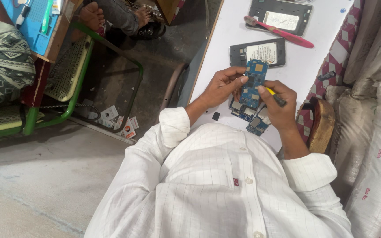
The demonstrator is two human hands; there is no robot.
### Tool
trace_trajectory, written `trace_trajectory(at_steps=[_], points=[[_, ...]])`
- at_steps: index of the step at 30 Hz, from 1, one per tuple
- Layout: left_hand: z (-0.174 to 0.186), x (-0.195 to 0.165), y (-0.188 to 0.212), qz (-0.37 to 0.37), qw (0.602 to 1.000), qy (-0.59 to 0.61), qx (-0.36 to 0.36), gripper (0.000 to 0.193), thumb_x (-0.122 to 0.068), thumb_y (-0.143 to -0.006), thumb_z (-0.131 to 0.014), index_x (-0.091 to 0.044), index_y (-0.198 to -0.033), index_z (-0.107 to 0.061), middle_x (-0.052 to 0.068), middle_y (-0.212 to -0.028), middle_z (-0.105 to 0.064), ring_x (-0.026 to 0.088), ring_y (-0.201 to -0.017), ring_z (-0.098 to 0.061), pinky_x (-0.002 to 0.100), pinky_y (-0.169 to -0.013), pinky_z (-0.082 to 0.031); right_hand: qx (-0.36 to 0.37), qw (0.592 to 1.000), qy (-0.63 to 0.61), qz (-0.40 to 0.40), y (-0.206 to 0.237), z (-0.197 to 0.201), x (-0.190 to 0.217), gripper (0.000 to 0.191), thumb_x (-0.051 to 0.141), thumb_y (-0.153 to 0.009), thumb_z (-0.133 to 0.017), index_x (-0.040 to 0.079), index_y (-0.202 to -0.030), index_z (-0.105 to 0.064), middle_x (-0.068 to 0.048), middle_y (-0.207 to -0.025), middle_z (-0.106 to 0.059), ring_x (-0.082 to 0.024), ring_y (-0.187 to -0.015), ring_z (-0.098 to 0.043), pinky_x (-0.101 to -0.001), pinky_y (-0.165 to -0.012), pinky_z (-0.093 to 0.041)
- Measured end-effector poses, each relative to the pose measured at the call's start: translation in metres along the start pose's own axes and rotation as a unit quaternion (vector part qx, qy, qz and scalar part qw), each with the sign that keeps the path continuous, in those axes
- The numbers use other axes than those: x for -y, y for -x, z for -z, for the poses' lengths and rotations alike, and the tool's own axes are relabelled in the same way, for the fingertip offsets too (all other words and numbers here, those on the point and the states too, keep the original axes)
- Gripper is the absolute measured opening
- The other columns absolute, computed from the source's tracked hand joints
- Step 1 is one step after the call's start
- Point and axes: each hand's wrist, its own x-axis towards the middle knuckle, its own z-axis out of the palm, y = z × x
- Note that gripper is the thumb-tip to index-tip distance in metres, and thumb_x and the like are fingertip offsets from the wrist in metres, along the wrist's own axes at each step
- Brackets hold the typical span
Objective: The person sits at a repair workbench holding a disassembled phone motherboard in one hand and uses a yellow-handled screwdriver with the other hand to work on small components on the board, repositioning the board and continuing screwdriver work on different points throughout the episode.
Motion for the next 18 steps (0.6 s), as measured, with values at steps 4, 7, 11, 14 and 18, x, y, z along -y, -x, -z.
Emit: trace_trajectory(at_steps=[4,7,11,14,18], points=[[-0.002,-0.003,0.000,-0.002,1.000,-0.004,-0.001,0.033,-0.021,-0.105,-0.063,0.000,-0.131,-0.063,0.007,-0.094,-0.073,0.007,-0.065,-0.067,0.021,-0.054,-0.058,0.001,1.000,-0.014,-0.017,-0.001,0.000,0.002,0.022,0.016,-0.104,-0.069,-0.006,-0.110,-0.068,-0.007,-0.092,-0.071,-0.009,-0.074,-0.067,-0.0223,-0.065,-0.057],[0.000,0.004,0.003,0.000,1.000,-0.010,-0.014,0.032,-0.020,-0.103,-0.065,-0.001,-0.129,-0.064,0.006,-0.094,-0.073,0.006,-0.065,-0.066,0.021,-0.054,-0.057,-0.008,1.000,-0.017,-0.015,0.001,-0.001,0.003,0.022,0.016,-0.104,-0.068,-0.006,-0.110,-0.068,-0.007,-0.092,-0.071,-0.009,-0.073,-0.067,-0.0226,-0.063,-0.058],[0.004,-0.003,0.002,-0.054,0.992,-0.075,-0.089,0.018,-0.018,-0.100,-0.074,-0.002,-0.104,-0.069,0.005,-0.090,-0.071,0.006,-0.068,-0.065,0.020,-0.056,-0.054,-0.023,0.999,-0.030,-0.017,0.002,0.000,0.002,0.022,0.015,-0.104,-0.068,-0.006,-0.109,-0.068,-0.008,-0.089,-0.071,-0.009,-0.070,-0.066,-0.0225,-0.061,-0.057],[0.006,-0.061,-0.002,-0.155,0.961,-0.162,-0.163,0.022,-0.017,-0.096,-0.078,-0.005,-0.081,-0.068,0.002,-0.079,-0.071,0.006,-0.064,-0.064,0.020,-0.053,-0.050,-0.023,0.999,-0.037,-0.011,0.002,0.000,-0.002,0.021,0.015,-0.104,-0.068,-0.006,-0.108,-0.068,-0.008,-0.089,-0.071,-0.009,-0.070,-0.066,-0.0227,-0.060,-0.056],[-0.002,-0.206,0.013,-0.502,0.779,-0.326,-0.188,0.016,-0.017,-0.095,-0.079,-0.010,-0.090,-0.067,0.002,-0.089,-0.067,0.010,-0.076,-0.064,0.027,-0.066,-0.055,-0.032,0.999,-0.019,-0.011,0.005,0.002,-0.004,0.021,0.015,-0.104,-0.068,-0.006,-0.108,-0.068,-0.007,-0.089,-0.071,-0.009,-0.071,-0.066,-0.0230,-0.062,-0.057]])
